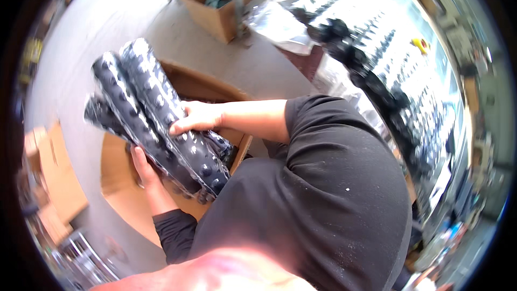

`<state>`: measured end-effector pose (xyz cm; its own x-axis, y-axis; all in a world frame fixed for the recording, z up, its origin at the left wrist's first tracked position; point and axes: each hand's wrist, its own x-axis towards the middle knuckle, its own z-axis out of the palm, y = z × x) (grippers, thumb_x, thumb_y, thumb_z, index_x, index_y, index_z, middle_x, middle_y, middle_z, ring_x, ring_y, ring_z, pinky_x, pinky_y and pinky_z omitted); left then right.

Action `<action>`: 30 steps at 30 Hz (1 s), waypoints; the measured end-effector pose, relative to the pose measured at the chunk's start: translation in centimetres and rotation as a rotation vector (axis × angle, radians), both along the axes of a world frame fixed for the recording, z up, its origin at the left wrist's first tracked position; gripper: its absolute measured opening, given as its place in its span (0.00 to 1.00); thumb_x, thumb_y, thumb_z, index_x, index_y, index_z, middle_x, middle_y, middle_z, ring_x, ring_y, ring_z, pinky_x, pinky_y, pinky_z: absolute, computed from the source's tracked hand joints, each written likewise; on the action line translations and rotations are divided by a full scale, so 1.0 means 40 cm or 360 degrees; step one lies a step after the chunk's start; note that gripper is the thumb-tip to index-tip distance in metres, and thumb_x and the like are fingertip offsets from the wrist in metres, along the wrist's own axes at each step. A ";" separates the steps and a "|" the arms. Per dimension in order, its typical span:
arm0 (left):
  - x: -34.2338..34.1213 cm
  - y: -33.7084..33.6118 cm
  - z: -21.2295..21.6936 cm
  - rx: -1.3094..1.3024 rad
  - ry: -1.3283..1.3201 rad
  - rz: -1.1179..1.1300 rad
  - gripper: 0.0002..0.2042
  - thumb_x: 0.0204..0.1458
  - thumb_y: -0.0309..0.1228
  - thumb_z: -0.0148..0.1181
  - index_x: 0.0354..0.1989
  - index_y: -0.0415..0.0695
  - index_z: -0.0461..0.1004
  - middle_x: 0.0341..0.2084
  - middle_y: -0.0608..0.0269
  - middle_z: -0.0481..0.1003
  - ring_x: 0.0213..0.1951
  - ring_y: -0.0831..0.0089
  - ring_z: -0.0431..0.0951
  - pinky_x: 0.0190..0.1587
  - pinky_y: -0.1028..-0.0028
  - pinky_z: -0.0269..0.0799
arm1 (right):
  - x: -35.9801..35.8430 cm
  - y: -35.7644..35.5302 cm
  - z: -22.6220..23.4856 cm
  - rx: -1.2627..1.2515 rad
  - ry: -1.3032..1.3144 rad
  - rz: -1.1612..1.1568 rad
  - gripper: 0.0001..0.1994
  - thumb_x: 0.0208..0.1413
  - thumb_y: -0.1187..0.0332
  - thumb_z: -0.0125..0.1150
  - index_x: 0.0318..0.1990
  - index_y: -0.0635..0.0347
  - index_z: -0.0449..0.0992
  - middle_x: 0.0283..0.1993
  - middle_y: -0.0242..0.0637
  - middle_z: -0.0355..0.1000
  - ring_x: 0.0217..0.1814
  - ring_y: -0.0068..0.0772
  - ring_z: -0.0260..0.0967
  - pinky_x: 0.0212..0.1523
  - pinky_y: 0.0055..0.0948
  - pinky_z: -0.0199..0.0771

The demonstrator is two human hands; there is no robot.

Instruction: The person packs black, cylindrical, bubble-wrapped items into a large cardboard box. They arrange the items in rows, occasionally using tape to secure them, and handle shipping labels and packing materials on a nearby table.

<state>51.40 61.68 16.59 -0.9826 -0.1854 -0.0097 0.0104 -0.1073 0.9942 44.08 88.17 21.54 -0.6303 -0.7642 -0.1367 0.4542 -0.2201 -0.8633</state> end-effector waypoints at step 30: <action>0.161 1.984 0.336 -0.1457 0.1504 -0.2777 0.28 0.53 0.45 0.60 0.60 0.44 0.67 0.61 0.55 0.66 0.65 0.58 0.61 0.64 0.57 0.58 | 0.943 1.782 0.283 0.1199 -0.0466 -0.2887 0.32 0.63 0.56 0.53 0.68 0.65 0.57 0.70 0.43 0.58 0.69 0.38 0.56 0.67 0.39 0.56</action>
